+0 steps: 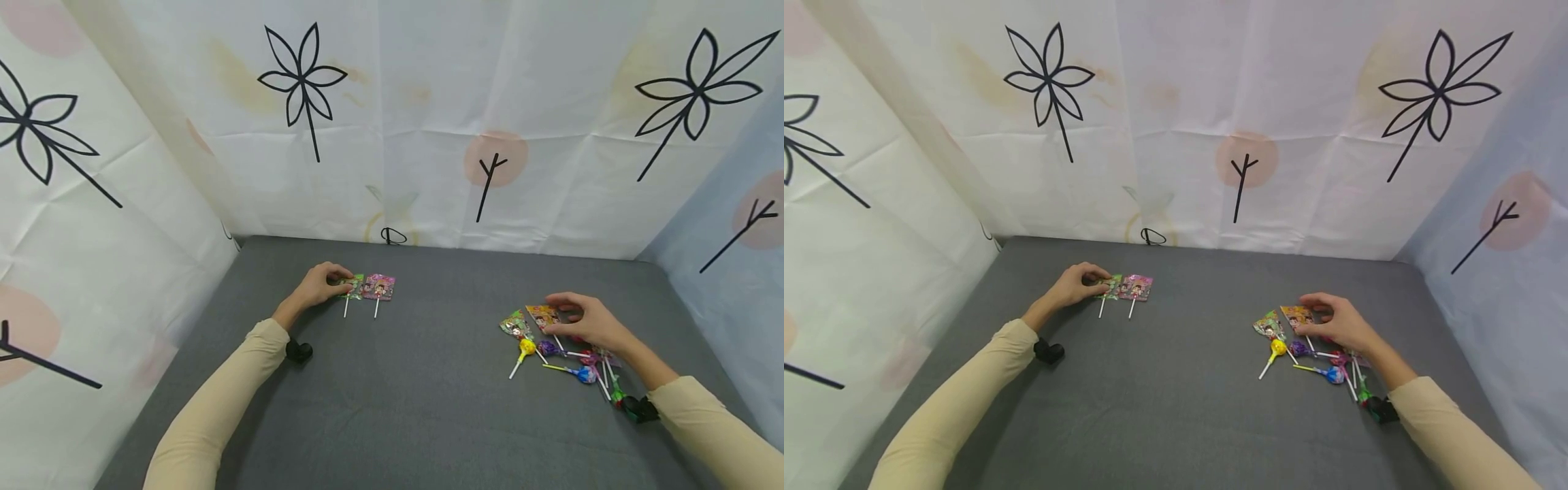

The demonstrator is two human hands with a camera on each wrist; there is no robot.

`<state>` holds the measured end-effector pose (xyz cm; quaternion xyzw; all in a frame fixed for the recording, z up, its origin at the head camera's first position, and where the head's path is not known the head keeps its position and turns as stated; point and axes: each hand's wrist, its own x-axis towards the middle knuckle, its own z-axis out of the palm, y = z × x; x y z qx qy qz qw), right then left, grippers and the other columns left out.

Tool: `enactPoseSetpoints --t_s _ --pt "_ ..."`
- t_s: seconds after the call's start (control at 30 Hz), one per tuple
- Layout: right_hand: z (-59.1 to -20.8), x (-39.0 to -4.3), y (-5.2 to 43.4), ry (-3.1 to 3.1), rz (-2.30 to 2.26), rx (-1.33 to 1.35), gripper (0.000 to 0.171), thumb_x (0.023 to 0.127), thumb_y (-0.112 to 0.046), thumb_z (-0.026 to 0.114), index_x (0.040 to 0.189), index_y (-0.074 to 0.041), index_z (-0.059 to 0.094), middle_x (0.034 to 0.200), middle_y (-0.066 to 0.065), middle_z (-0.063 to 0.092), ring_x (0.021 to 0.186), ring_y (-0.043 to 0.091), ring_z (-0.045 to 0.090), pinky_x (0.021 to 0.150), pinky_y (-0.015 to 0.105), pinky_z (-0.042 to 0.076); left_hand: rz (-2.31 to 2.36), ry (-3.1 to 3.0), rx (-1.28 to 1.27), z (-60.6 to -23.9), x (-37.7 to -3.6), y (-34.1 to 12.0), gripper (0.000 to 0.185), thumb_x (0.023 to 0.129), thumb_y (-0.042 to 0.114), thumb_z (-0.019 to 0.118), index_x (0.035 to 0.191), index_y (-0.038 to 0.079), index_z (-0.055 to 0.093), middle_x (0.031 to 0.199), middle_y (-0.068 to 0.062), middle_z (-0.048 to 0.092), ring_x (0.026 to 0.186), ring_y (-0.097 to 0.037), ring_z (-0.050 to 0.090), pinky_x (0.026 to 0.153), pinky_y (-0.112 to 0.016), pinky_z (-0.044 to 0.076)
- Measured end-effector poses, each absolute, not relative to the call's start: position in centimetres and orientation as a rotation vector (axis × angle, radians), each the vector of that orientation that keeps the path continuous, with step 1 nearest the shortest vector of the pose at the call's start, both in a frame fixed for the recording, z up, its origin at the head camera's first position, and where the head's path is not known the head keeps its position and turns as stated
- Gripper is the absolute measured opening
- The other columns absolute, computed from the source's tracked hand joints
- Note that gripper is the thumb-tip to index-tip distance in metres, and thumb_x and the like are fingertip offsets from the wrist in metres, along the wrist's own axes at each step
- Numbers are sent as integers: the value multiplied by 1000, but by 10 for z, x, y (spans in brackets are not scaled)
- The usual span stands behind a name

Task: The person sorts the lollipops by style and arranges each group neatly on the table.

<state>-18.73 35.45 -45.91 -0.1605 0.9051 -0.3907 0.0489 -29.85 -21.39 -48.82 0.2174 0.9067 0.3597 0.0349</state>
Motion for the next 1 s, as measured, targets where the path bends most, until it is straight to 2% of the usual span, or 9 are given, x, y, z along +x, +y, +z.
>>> enactPoseSetpoints --t_s 0.23,0.47,0.83,1.0 --pt "-463 -193 354 2781 -1102 -480 62 87 -18 85 136 9 57 128 25 58 111 38 53 84 40 50 1121 2782 683 -487 -298 -214 25 94 16 77 116 4 74 116 -15 62 109 -36 59 94 -53 47" --pt "-464 -196 352 2791 -1048 -474 61 86 -21 85 134 8 60 123 24 54 107 38 52 85 50 49 1124 2776 660 -487 -298 -214 25 94 16 77 117 5 74 117 -14 62 110 -35 59 94 -53 47" --pt "-470 -197 351 2841 -1016 -469 52 84 -22 87 122 6 67 116 23 58 101 36 52 83 51 45 1117 2775 666 -487 -297 -214 26 94 16 77 117 5 74 118 -15 62 111 -37 58 94 -54 46" --pt "-469 -198 351 2823 -1014 -437 54 84 -25 87 125 4 66 119 22 60 102 35 54 85 52 45 1118 2778 673 -487 -297 -214 26 94 16 77 117 5 74 118 -15 62 111 -37 58 94 -54 46"
